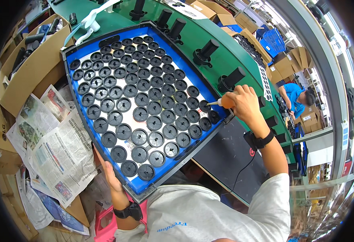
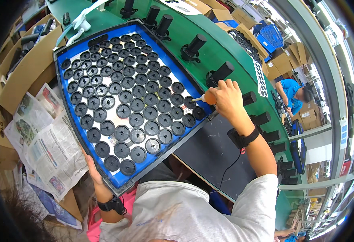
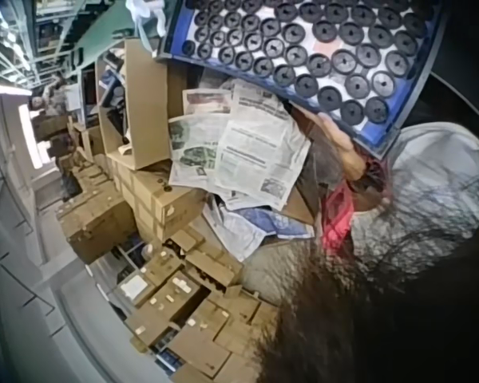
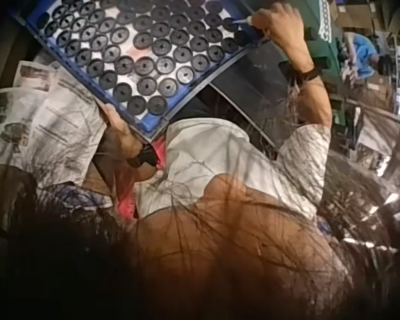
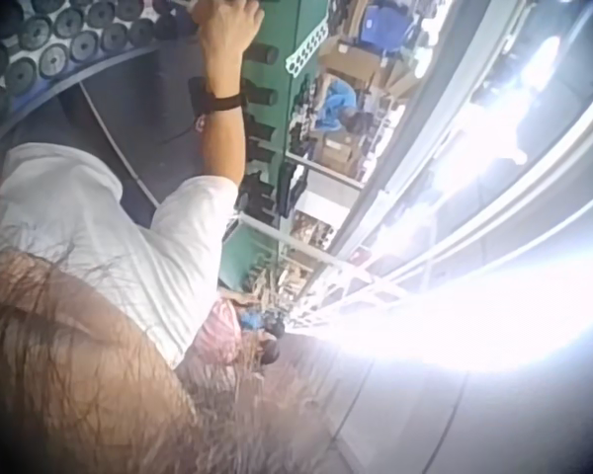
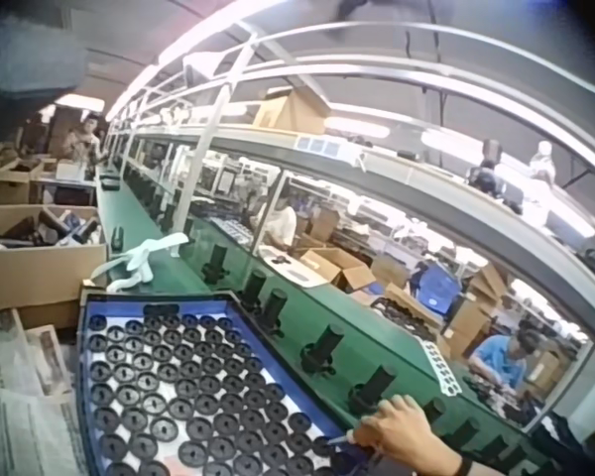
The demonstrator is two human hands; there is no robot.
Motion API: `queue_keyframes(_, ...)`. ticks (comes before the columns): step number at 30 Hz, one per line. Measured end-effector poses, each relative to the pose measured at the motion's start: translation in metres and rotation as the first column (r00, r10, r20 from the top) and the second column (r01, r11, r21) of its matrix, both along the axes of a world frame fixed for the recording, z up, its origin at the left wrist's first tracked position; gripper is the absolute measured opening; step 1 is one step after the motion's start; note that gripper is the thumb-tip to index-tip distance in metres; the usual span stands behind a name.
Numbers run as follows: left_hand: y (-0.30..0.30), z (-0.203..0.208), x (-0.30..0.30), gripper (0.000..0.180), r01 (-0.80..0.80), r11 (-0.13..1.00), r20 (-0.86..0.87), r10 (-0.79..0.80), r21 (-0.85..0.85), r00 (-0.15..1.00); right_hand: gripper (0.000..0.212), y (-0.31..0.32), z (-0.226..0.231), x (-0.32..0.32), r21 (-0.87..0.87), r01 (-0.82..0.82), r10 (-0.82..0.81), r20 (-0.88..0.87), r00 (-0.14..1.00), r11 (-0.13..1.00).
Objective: Assembling plastic housings for electronic components and applying glue to small parts.
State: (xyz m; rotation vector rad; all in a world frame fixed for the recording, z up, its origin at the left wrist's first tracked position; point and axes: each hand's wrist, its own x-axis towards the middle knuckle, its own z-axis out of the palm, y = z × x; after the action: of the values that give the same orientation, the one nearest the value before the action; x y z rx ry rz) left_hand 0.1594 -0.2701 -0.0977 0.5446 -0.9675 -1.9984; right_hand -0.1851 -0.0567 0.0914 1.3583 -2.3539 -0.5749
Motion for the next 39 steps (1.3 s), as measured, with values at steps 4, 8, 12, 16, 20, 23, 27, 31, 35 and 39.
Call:
queue_keyframes(4,-0.002,-0.003,0.004,0.065,0.062,0.998,-0.011,-0.062,0.013,0.998,0.037,-0.001,-0.001,0.001,0.037,0.057,-0.058,0.016,0.998,0.998)
queue_keyframes(8,-0.003,-0.005,0.004,0.06,0.08,0.995,-0.057,-0.076,0.066,0.995,0.043,0.009,0.02,0.0,-0.135,0.136,-0.082,0.347,0.934,0.982)
queue_keyframes(12,-0.01,-0.014,0.009,0.064,0.053,0.995,0.045,-0.049,-0.088,0.998,0.054,0.05,0.039,-0.002,-0.576,0.47,0.226,0.76,0.61,0.669)
queue_keyframes(16,-0.021,0.014,0.009,0.065,0.132,0.883,0.427,0.083,-0.451,0.901,0.06,0.109,0.006,0.002,-0.728,0.641,0.511,0.658,0.553,0.243)
queue_keyframes(20,-0.025,0.082,0.009,0.077,0.065,0.746,0.412,0.291,-0.662,0.863,0.056,0.151,-0.057,0.009,-0.646,0.737,0.463,0.724,0.511,0.198)
queue_keyframes(23,-0.017,0.155,-0.027,0.074,0.309,0.488,0.445,0.189,-0.816,0.876,0.062,0.178,-0.1,0.016,-0.643,0.745,0.456,0.724,0.518,0.176)
queue_keyframes(27,0.024,0.195,-0.142,0.056,0.486,-0.121,0.492,-0.02,-0.865,0.871,0.062,0.215,-0.159,0.03,-0.626,0.734,0.263,0.778,0.57,0.262)
queue_keyframes(31,0.046,0.137,-0.254,0.045,0.56,-0.312,0.609,-0.082,-0.767,0.789,0.091,0.224,-0.158,0.043,-0.624,0.748,0.404,0.759,0.51,0.227)
queue_keyframes(35,0.065,0.091,-0.328,0.049,0.63,-0.415,0.686,0.02,-0.656,0.728,0.1,0.26,-0.126,0.072,-0.604,0.748,0.262,0.796,0.546,0.276)
queue_keyframes(39,0.075,0.074,-0.342,0.059,0.695,-0.405,0.737,0.073,-0.594,0.672,0.087,0.311,-0.077,0.095,-0.68,0.637,0.176,0.721,0.67,0.363)
